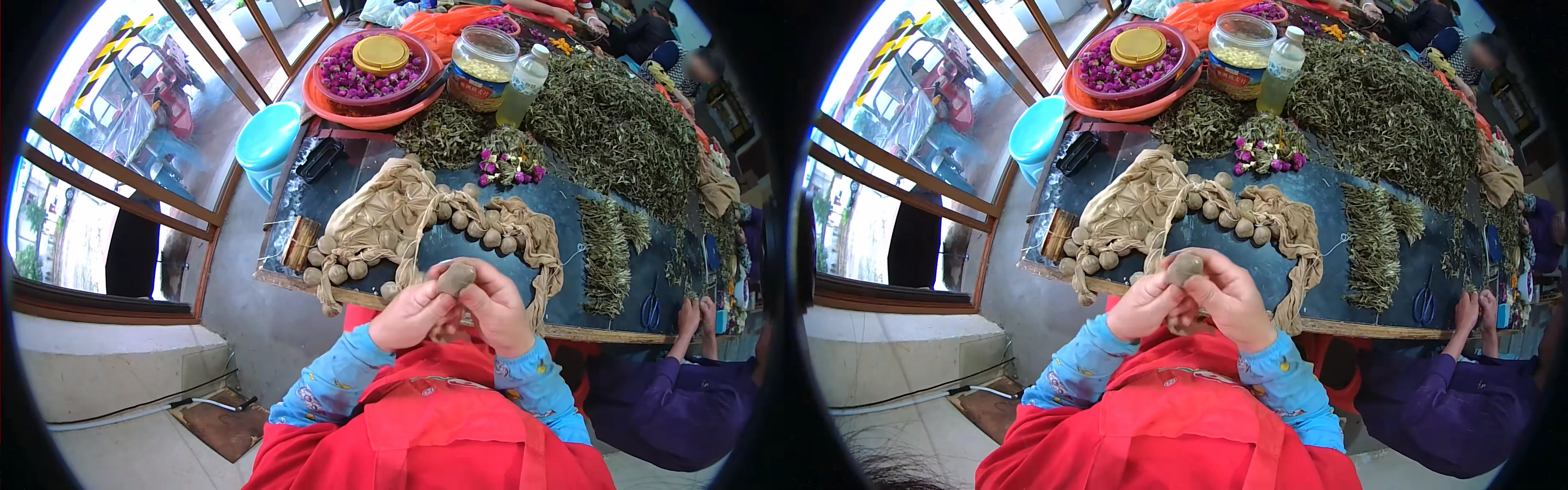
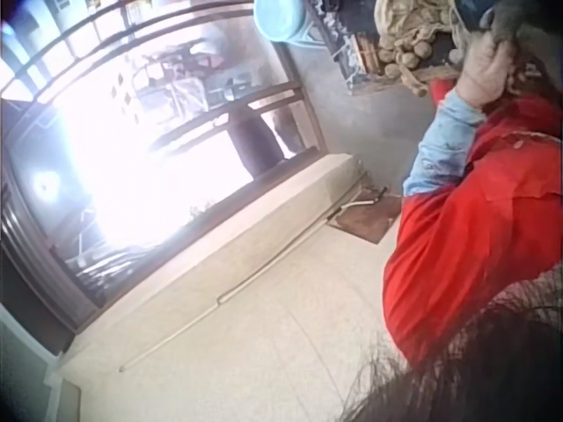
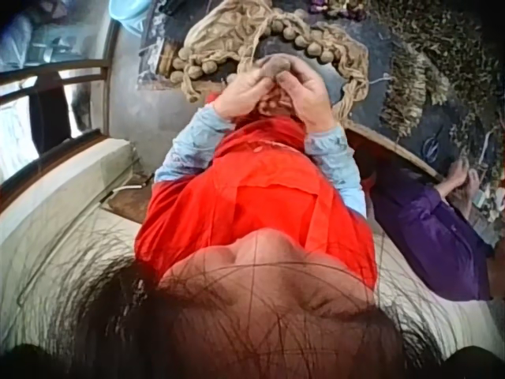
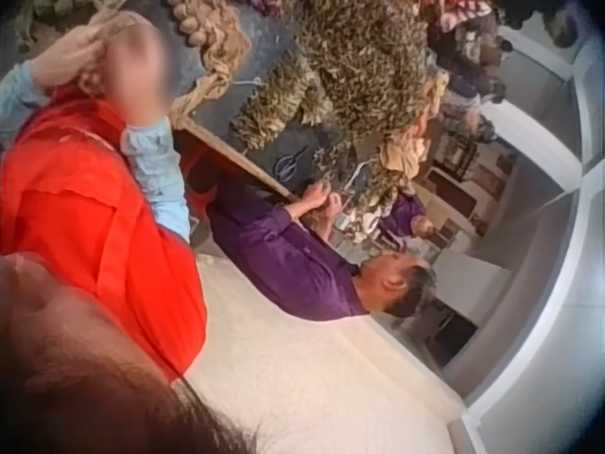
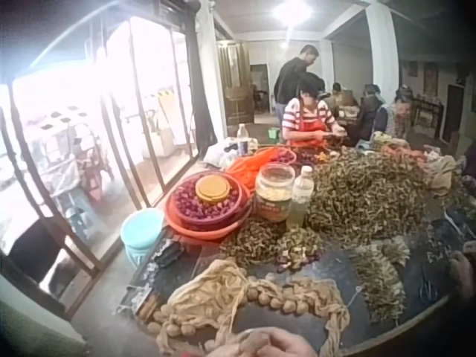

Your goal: The person assembles small bundles of dried herbs and flowers by wrapping them in cloth and tying them with string. They repeatedly pick up materials from a table, wrap the contents, and secure the bundles, placing the finished items in a growing pile.

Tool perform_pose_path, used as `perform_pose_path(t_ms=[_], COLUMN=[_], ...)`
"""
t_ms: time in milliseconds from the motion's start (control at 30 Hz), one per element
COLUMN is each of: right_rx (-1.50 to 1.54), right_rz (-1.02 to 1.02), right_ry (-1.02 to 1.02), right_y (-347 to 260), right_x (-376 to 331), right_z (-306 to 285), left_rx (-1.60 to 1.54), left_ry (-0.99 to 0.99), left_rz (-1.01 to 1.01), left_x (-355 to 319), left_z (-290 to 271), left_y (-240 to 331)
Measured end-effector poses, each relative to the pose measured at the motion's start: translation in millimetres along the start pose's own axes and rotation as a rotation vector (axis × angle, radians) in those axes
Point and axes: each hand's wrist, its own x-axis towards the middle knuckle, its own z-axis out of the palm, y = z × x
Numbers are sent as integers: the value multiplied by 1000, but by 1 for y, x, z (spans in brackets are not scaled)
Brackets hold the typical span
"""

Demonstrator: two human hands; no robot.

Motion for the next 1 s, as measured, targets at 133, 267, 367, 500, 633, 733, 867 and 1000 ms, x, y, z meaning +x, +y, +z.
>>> perform_pose_path(t_ms=[133, 267, 367, 500, 633, 733, 867, 1000], right_rx=[-61, -689, -599, -642, -83, -346, -146, -146], right_rz=[-67, -497, -361, -361, -111, -110, 46, -8], right_ry=[-77, 10, 149, 228, -53, 36, -65, -52], right_y=[6, 16, 19, 22, 34, 45, 44, 51], right_x=[4, 13, 5, 0, 0, -2, -6, -4], right_z=[16, 10, 18, -1, 7, 3, -5, 2], left_rx=[-262, 147, 553, 144, 265, 246, -218, 10], left_ry=[-112, 30, 22, 93, 31, 213, -120, -106], left_rz=[-39, -138, 91, -66, -36, 138, -104, -142], left_x=[-7, -8, 3, 0, 2, -4, -5, -3], left_z=[-9, -12, -20, -21, -2, 5, -12, -15], left_y=[-3, 4, 7, 53, 59, 20, 17, 34])
